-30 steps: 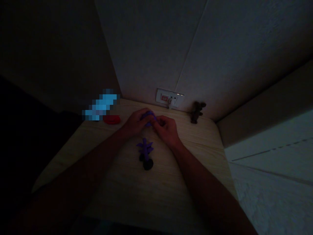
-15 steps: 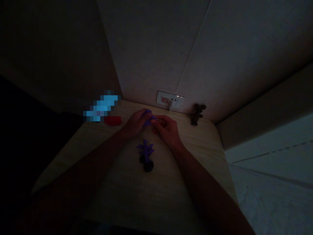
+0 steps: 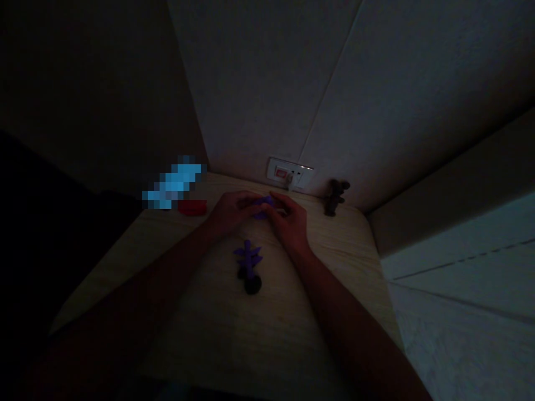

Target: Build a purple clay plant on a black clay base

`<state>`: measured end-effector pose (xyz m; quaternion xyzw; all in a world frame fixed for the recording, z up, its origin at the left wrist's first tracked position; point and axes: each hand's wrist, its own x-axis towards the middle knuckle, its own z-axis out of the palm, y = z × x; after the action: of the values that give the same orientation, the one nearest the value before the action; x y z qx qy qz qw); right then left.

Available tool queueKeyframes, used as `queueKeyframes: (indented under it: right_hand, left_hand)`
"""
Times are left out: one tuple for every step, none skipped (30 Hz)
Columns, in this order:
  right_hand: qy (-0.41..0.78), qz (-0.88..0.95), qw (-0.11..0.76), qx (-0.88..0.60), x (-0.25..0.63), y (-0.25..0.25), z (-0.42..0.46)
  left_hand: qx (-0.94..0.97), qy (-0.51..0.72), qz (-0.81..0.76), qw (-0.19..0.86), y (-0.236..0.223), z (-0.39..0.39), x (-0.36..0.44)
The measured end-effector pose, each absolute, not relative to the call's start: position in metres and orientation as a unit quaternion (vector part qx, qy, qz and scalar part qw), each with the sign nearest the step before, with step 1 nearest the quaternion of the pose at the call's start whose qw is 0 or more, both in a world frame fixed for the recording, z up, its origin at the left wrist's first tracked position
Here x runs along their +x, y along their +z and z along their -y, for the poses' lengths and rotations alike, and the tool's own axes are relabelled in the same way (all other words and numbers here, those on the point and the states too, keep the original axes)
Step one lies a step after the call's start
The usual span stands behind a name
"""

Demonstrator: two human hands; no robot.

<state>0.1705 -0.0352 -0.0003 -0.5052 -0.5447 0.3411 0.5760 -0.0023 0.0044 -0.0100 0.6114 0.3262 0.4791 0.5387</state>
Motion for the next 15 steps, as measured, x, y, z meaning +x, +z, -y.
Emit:
queueKeyframes:
  right_hand:
    - [0.35, 0.545, 0.571, -0.503, 0.1706, 0.0003, 0.0356]
    - [0.362, 0.545, 0.566, -0.502, 0.1706, 0.0008, 0.0359]
    - [0.374, 0.542, 0.561, -0.501, 0.1706, 0.0012, 0.0361]
    - [0.389, 0.536, 0.558, -0.5, 0.1705, 0.0013, 0.0362]
    - [0.404, 0.527, 0.557, -0.5, 0.1704, 0.0012, 0.036]
    - [0.418, 0.516, 0.556, -0.5, 0.1703, 0.0009, 0.0358]
    - [0.433, 0.502, 0.559, -0.498, 0.1701, 0.0004, 0.0353]
    - [0.448, 0.487, 0.564, -0.494, 0.1698, -0.0002, 0.0347]
    - [0.461, 0.473, 0.57, -0.488, 0.1695, -0.0011, 0.0339]
    - [0.473, 0.46, 0.577, -0.481, 0.1692, -0.0021, 0.0331]
    - [0.484, 0.447, 0.584, -0.474, 0.1689, -0.0031, 0.0323]
    - [0.491, 0.439, 0.588, -0.469, 0.1687, -0.0041, 0.0315]
    - [0.494, 0.436, 0.59, -0.468, 0.1685, -0.0051, 0.0309]
    - [0.49, 0.438, 0.59, -0.469, 0.1685, -0.0059, 0.0304]
    - [0.478, 0.446, 0.591, -0.473, 0.1685, -0.0064, 0.0301]
  left_hand:
    - [0.611, 0.48, -0.328, 0.538, -0.0103, -0.0041, -0.0026]
    - [0.609, 0.48, -0.329, 0.539, -0.0107, -0.0039, -0.0028]
    - [0.608, 0.477, -0.329, 0.543, -0.011, -0.0039, -0.0029]
    - [0.606, 0.474, -0.327, 0.548, -0.0112, -0.004, -0.0029]
    - [0.604, 0.472, -0.325, 0.554, -0.0111, -0.0041, -0.0027]
    - [0.601, 0.471, -0.325, 0.558, -0.0108, -0.0042, -0.0024]
    - [0.598, 0.47, -0.325, 0.562, -0.0103, -0.0044, -0.0019]
    - [0.594, 0.469, -0.326, 0.566, -0.0095, -0.0044, -0.0012]
    - [0.589, 0.47, -0.328, 0.57, -0.0086, -0.0045, -0.0005]
    - [0.583, 0.472, -0.33, 0.573, -0.0077, -0.0044, 0.0002]
    - [0.578, 0.473, -0.331, 0.577, -0.0068, -0.0043, 0.0009]
    - [0.573, 0.473, -0.331, 0.581, -0.0059, -0.004, 0.0015]
    - [0.569, 0.475, -0.332, 0.584, -0.0051, -0.0036, 0.0019]
    - [0.566, 0.477, -0.334, 0.583, -0.0045, -0.003, 0.0023]
    - [0.566, 0.479, -0.339, 0.579, -0.004, -0.0024, 0.0025]
